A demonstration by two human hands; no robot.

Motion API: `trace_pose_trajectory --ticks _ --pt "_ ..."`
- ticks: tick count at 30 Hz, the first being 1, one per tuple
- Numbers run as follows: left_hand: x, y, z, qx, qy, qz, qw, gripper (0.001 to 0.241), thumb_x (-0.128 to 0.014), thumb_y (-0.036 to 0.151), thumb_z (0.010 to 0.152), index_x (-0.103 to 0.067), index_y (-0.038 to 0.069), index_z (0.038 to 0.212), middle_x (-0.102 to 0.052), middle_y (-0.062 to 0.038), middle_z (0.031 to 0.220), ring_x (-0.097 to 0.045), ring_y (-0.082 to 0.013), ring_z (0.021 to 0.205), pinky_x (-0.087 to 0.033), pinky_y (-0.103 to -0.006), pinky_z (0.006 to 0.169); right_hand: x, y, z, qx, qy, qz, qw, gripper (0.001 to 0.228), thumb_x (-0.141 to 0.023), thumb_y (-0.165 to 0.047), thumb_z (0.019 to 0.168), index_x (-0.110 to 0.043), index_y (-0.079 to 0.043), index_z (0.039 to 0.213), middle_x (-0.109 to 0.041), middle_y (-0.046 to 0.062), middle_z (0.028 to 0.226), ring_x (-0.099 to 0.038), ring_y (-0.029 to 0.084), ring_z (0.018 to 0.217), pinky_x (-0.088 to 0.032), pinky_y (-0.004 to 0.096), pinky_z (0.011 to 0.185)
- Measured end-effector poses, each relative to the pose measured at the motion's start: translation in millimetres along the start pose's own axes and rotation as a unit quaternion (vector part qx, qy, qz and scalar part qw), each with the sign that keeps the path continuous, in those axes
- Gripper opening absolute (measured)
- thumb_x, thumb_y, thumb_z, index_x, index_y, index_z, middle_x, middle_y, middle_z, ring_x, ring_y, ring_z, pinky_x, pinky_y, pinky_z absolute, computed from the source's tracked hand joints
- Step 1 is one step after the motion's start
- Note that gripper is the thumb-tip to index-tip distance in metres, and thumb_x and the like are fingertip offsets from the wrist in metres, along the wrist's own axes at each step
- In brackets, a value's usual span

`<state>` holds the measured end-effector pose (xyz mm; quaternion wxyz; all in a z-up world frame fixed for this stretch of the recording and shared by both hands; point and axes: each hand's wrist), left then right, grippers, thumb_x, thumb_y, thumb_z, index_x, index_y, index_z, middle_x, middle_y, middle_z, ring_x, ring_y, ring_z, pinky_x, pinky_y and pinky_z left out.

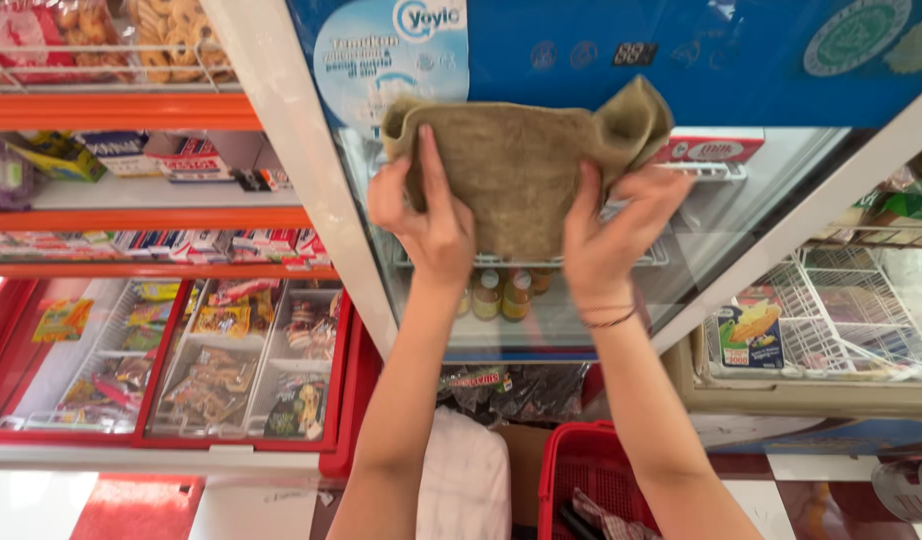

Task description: The person wipes the exterior surfaces and door edges of a reach-in refrigerator using two different cloths while scanning a product with a handheld scanner.

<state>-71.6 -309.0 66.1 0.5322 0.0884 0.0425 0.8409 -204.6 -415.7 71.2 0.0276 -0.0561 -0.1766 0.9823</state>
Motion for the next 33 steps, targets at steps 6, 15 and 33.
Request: trace_pose_trajectory --ticks 6,15,33 --pt "3.0 -0.4 -2.7 -0.059 -0.068 0.074 0.993 0.075 -0.056 0.066 0.102 -0.034 0.031 0.164 -0.01 -0.02 0.175 0.0 -0.0377 0.166 0.016 -0.0689 0.128 -19.5 16.1 -43.1 0.149 -0.166 -0.2 0.954 0.061 -0.059 -0.034 0.1 -0.042 -0.019 0.156 -0.028 0.032 0.153 -0.02 0.06 0.143 -0.013 0.073 0.12" --pt "10.8 33.6 95.5 0.053 -0.196 0.141 0.969 0.082 -0.041 0.067 0.098 -0.036 0.014 0.161 -0.02 -0.024 0.166 -0.011 -0.0435 0.156 0.009 -0.07 0.121 -23.7 -15.7 67.6 0.165 -0.225 -0.26 0.924 0.067 -0.052 -0.037 0.109 -0.045 -0.006 0.167 -0.016 0.029 0.168 -0.01 0.054 0.153 -0.009 0.077 0.123" --pt "-76.1 204.3 49.8 -0.152 -0.178 -0.037 0.971 0.056 -0.032 0.047 0.116 -0.018 0.027 0.167 -0.017 -0.013 0.174 -0.018 -0.0328 0.167 0.006 -0.0565 0.127 110.2 98.9 99.9 0.093 -0.218 -0.355 0.904 0.052 -0.039 -0.024 0.115 -0.043 0.006 0.158 -0.024 0.032 0.172 -0.02 0.053 0.161 -0.012 0.069 0.131"
Point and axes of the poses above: each hand's wrist, its own z-axis towards the middle knuckle, its own x-axis out of the back of the hand, y = z × x
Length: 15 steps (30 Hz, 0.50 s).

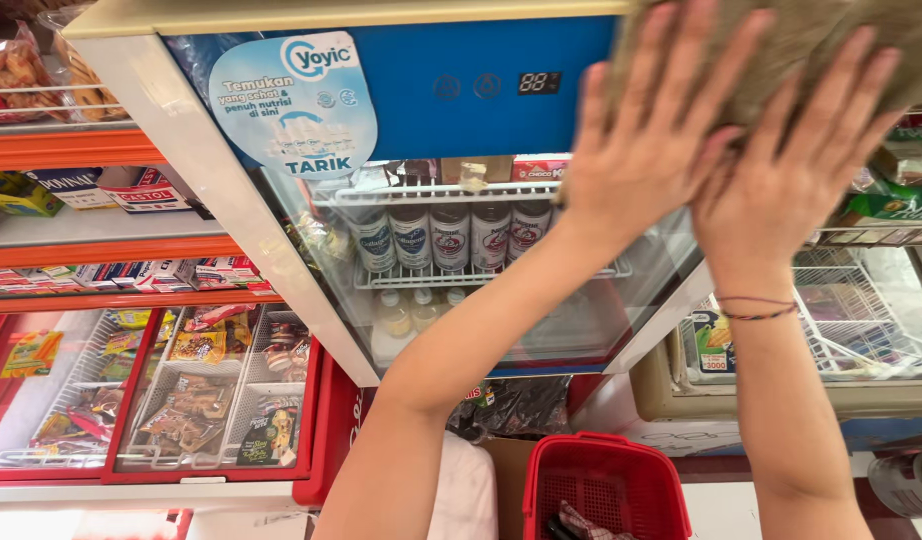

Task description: The person wipes the exterior surfaces and door edges of a reach-in refrigerator using two different cloths while scanning a product with a handheld scanner.

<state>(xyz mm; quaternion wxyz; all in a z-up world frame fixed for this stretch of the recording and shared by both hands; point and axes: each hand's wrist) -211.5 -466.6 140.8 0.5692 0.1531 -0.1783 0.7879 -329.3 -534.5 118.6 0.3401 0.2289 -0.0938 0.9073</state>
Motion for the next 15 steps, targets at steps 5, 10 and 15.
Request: trace_pose_trajectory --ticks 5,10,15 --pt "-9.3 25.1 31.1 -0.113 -0.075 -0.092 0.986 0.047 -0.037 0.03 0.121 -0.029 0.022 0.167 -0.023 -0.008 0.17 -0.025 -0.0312 0.16 -0.008 -0.0569 0.127 10.8 25.8 0.9 -0.11 -0.04 0.003 0.993 0.066 -0.038 -0.04 0.119 -0.03 0.003 0.168 -0.02 0.031 0.17 -0.014 0.053 0.159 -0.012 0.07 0.131" --pt "-20.9 17.6 5.9 -0.193 0.006 -0.049 0.98 0.056 -0.036 0.013 0.11 -0.031 0.005 0.165 -0.022 -0.008 0.172 -0.028 -0.0315 0.16 -0.015 -0.0521 0.129 -28.8 35.5 -37.2 -0.076 -0.018 0.026 0.997 0.069 -0.04 -0.04 0.122 -0.02 0.004 0.171 -0.011 0.028 0.172 -0.005 0.052 0.159 -0.006 0.068 0.13" --pt "-12.4 -0.8 -76.8 -0.199 0.058 0.018 0.978 0.05 -0.05 0.026 0.11 -0.06 0.004 0.154 -0.041 -0.005 0.166 -0.04 -0.0224 0.153 -0.011 -0.0439 0.131 -76.4 10.9 -121.0 -0.022 -0.02 0.119 0.992 0.067 -0.048 -0.029 0.11 -0.027 0.008 0.162 -0.015 0.033 0.167 -0.007 0.061 0.156 -0.01 0.071 0.128"
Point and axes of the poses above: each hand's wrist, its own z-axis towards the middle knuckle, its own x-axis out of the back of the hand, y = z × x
